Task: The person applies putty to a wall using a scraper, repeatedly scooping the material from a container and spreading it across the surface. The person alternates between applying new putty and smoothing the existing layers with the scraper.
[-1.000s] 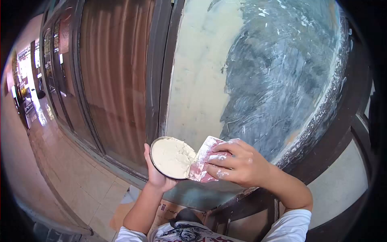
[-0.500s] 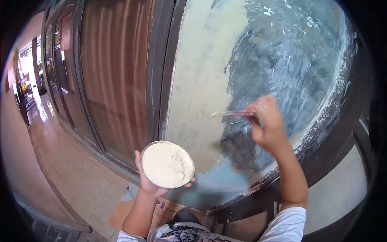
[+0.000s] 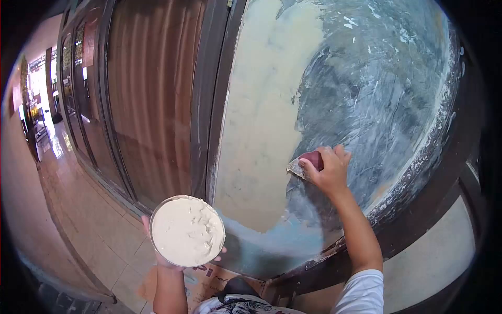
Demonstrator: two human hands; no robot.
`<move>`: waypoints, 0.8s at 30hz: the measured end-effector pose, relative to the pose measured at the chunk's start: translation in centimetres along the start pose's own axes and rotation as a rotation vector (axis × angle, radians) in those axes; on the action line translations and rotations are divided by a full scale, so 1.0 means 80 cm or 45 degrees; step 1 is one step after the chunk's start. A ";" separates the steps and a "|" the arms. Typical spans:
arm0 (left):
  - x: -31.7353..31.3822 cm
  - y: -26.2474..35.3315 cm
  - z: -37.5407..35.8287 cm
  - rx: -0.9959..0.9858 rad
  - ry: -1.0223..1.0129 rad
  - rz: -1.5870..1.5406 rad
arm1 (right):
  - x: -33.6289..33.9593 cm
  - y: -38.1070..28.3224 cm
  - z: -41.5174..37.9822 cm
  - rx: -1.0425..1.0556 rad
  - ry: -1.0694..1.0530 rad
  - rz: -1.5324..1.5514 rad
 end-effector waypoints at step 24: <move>0.033 -0.022 0.006 0.020 0.130 -0.085 | 0.032 0.025 0.019 -0.054 0.337 -0.077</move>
Point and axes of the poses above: each hand's wrist, its own z-axis towards the middle knuckle, its own x-axis out of the back of the hand, y = z × x, the point moved 9 cm from there along z, towards the middle knuckle, and after that the axes turned 1 degree about -y, right-handed, at the moved point
